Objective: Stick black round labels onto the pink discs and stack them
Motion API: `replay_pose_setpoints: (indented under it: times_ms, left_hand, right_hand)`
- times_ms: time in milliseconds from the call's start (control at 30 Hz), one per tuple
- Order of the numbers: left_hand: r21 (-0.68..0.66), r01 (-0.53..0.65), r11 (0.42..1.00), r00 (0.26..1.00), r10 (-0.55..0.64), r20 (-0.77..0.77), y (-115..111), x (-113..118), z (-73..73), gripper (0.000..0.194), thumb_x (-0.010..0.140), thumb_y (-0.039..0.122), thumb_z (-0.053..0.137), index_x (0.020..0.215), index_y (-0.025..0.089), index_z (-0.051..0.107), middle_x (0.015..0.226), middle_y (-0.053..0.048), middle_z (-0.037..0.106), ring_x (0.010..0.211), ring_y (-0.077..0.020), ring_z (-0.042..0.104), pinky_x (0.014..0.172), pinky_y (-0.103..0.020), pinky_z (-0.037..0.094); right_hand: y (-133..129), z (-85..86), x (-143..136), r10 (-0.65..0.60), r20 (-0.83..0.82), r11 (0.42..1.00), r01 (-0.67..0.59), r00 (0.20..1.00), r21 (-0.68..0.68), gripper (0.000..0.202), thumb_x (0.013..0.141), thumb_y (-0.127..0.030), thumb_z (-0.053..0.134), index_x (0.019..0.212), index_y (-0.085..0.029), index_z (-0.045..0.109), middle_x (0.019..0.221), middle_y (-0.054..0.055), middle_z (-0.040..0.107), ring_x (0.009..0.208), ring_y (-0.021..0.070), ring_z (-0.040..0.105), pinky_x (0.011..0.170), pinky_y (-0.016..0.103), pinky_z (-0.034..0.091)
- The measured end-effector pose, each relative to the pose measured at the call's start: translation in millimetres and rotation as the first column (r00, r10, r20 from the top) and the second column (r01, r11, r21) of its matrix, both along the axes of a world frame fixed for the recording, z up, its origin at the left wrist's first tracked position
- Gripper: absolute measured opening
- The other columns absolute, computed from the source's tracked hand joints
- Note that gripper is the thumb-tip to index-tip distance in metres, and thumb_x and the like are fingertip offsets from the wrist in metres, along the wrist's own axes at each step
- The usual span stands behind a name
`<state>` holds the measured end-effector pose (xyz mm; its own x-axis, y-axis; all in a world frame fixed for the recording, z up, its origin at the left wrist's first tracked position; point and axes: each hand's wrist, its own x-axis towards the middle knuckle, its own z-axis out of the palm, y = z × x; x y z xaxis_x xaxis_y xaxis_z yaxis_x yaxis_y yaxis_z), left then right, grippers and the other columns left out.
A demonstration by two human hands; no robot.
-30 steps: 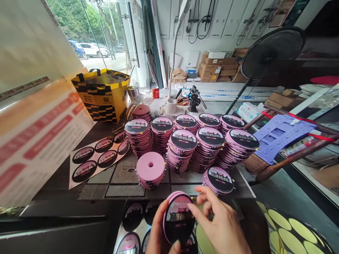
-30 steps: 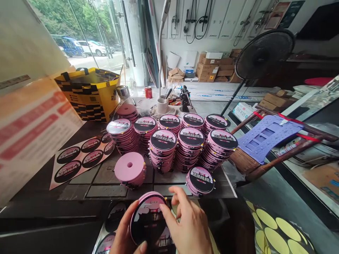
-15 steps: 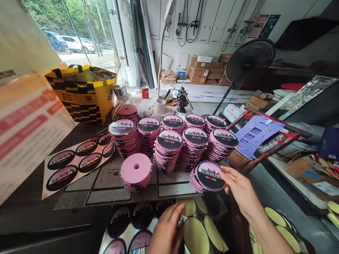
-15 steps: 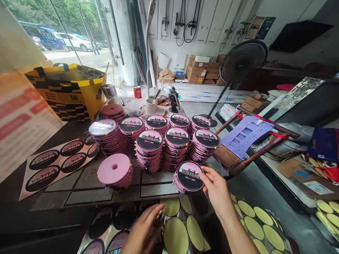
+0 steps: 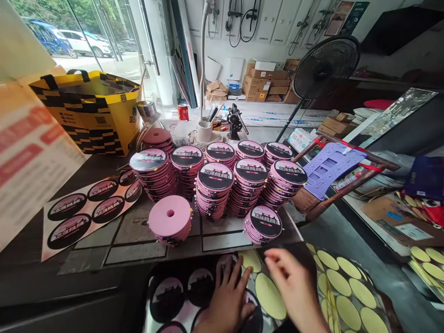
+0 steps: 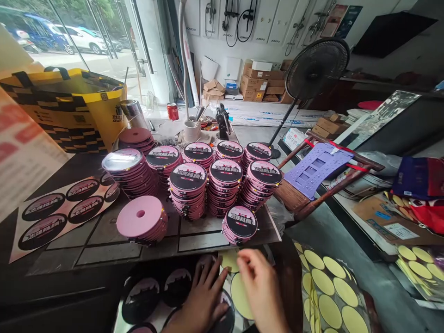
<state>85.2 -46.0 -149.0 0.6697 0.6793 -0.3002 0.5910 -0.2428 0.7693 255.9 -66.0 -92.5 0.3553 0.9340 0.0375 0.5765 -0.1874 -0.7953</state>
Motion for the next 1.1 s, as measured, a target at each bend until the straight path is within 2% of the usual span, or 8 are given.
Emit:
replay_pose_setpoints:
  times_ms: [67,133,233,367,500,767,967,1100]
  left_hand:
    - [0.002,-0.067,0.998,0.998,0.067,0.002,-8.0,13.4,-5.2,0.073,0.070,0.018,0.060,0.138,0.015,0.033,0.149,-0.014,0.023,0.138,-0.0337,0.014,0.111,-0.056,0.009]
    - [0.014,-0.157,0.988,0.988,0.157,-0.008,-10.0,18.8,-7.9,0.066,0.073,0.006,0.044,0.138,0.004,0.030,0.149,-0.019,0.023,0.138,-0.0271,0.018,0.112,-0.045,0.017]
    - [0.056,-0.270,0.961,0.961,0.272,-0.044,0.1,14.4,-6.4,0.065,0.070,0.000,0.037,0.135,0.001,0.035,0.146,-0.021,0.032,0.136,-0.0274,0.025,0.110,-0.044,0.022]
    - [0.115,-0.298,0.948,0.949,0.307,-0.072,22.1,4.8,1.5,0.063,0.064,0.013,0.059,0.126,0.010,0.051,0.129,-0.017,0.053,0.124,-0.0363,0.039,0.107,-0.051,0.022]
    - [0.139,-0.284,0.949,0.953,0.296,-0.072,31.0,4.0,3.9,0.065,0.060,0.020,0.069,0.123,0.017,0.055,0.126,-0.014,0.056,0.120,-0.0348,0.043,0.103,-0.046,0.028]
    - [0.143,-0.305,0.942,0.944,0.319,-0.085,26.5,4.6,0.5,0.065,0.061,0.019,0.071,0.125,0.017,0.054,0.126,-0.015,0.055,0.120,-0.0338,0.043,0.103,-0.044,0.027]
    - [0.101,-0.344,0.934,0.937,0.348,-0.030,23.5,3.5,3.5,0.065,0.059,0.020,0.071,0.123,0.014,0.056,0.126,-0.018,0.055,0.119,-0.0374,0.042,0.103,-0.049,0.027]
    - [0.019,-0.357,0.934,0.932,0.355,0.067,27.1,-6.0,2.2,0.045,0.076,0.022,0.052,0.119,0.013,0.058,0.122,-0.015,0.060,0.114,-0.0289,0.051,0.099,-0.041,0.036]
  right_hand:
    - [-6.6,-27.1,-17.7,0.070,0.024,0.997,-0.069,0.997,-0.043,0.023,0.083,-0.031,0.045,0.090,-0.020,0.065,0.094,0.009,0.067,0.082,0.0217,0.065,0.071,0.030,0.052]
    - [-4.4,-51.7,-29.6,0.068,0.064,0.996,-0.064,0.996,-0.063,0.028,0.081,-0.028,0.046,0.097,-0.017,0.066,0.105,0.013,0.066,0.098,0.0270,0.062,0.085,0.038,0.050]
    - [4.2,-72.1,-37.5,0.070,0.129,0.994,-0.059,0.989,-0.093,0.032,0.079,-0.023,0.047,0.103,-0.012,0.065,0.109,0.017,0.064,0.104,0.0311,0.059,0.089,0.043,0.047]
    - [9.5,-72.9,-41.9,0.078,0.209,0.990,-0.051,0.975,-0.131,0.028,0.079,-0.016,0.048,0.097,-0.014,0.069,0.102,0.014,0.067,0.095,0.0308,0.061,0.083,0.040,0.048]
    - [9.1,-69.2,-45.3,0.081,0.285,0.989,-0.040,0.955,-0.146,0.025,0.080,-0.013,0.048,0.091,-0.017,0.070,0.093,0.010,0.068,0.089,0.0288,0.062,0.078,0.037,0.049]
    - [5.5,-75.3,-49.4,0.108,0.391,0.990,-0.063,0.914,-0.128,0.021,0.080,-0.011,0.051,0.087,-0.018,0.069,0.085,0.007,0.068,0.082,0.0259,0.062,0.068,0.033,0.049]
    - [8.8,-79.2,-43.8,0.115,0.439,0.993,-0.094,0.891,-0.070,0.017,0.080,-0.013,0.052,0.075,-0.021,0.066,0.075,0.004,0.066,0.074,0.0242,0.063,0.061,0.032,0.048]
    - [2.5,-74.7,-42.6,0.149,0.450,0.987,-0.161,0.881,-0.011,0.020,0.082,-0.013,0.047,0.071,-0.021,0.061,0.071,0.004,0.064,0.069,0.0228,0.062,0.056,0.031,0.048]
